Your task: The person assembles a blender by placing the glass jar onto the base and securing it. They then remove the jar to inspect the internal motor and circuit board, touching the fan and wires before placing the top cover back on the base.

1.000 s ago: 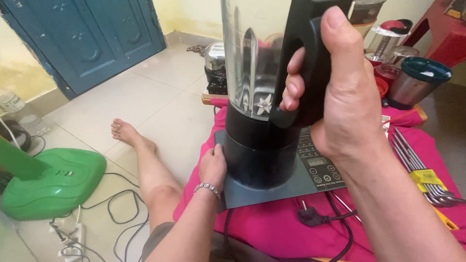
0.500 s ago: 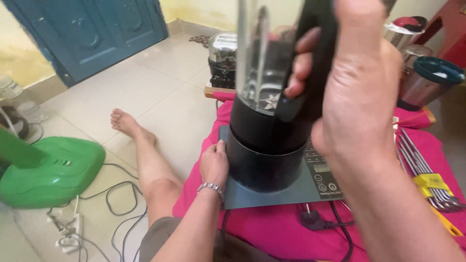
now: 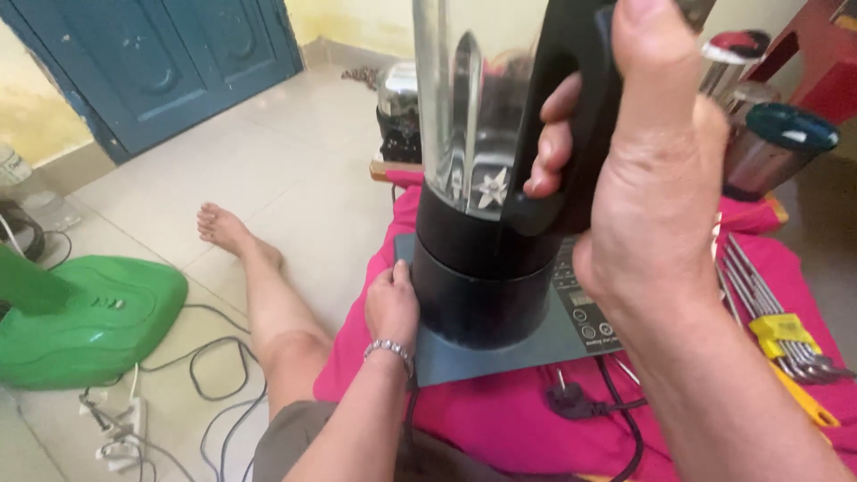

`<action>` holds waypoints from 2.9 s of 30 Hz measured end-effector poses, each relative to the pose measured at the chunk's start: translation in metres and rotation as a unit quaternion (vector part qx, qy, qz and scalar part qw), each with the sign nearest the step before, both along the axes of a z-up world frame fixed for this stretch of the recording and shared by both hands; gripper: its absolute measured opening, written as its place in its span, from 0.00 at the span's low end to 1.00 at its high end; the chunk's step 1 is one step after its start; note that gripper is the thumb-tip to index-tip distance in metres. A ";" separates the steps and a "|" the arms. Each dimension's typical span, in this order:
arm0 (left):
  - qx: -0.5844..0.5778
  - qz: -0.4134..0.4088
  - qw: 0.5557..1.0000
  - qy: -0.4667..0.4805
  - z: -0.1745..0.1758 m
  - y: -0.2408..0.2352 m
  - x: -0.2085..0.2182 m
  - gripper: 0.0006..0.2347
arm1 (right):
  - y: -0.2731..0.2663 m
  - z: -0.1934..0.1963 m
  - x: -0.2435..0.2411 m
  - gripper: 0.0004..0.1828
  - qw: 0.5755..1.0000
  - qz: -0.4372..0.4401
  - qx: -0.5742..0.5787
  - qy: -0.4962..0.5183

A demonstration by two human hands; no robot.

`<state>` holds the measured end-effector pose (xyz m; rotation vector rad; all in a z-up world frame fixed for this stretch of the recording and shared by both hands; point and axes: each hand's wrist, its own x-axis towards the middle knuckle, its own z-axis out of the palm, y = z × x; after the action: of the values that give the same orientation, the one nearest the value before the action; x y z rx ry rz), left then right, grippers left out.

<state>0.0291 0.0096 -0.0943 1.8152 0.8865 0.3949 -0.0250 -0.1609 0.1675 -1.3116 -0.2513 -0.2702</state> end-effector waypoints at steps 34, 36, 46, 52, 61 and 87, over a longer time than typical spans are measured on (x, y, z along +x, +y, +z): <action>-0.291 -0.141 0.928 -0.183 0.083 0.007 0.033 0.30 | -0.019 -0.016 -0.006 0.30 0.984 0.174 -0.034 -0.026; -0.299 -0.137 0.923 -0.202 0.091 0.000 0.028 0.28 | -0.016 -0.016 -0.007 0.28 0.989 0.148 -0.012 -0.028; -0.346 -0.108 0.889 -0.281 0.069 0.002 0.042 0.26 | 0.004 0.006 -0.011 0.29 0.997 0.075 -0.015 -0.024; -0.397 -0.176 0.856 -0.282 0.080 0.000 0.039 0.29 | 0.008 0.010 -0.010 0.28 0.996 0.087 0.022 -0.009; -0.405 -0.202 0.839 -0.301 0.063 0.002 0.050 0.30 | -0.019 -0.009 0.002 0.25 0.992 0.122 0.021 -0.010; -0.094 -0.054 0.993 0.037 0.001 0.031 0.022 0.28 | -0.011 0.003 0.002 0.22 0.997 -0.035 -0.026 -0.067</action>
<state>0.0512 0.0408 -0.0936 1.7043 0.8421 0.1710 -0.0233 -0.1719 0.1706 -1.3566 -0.3272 -0.4144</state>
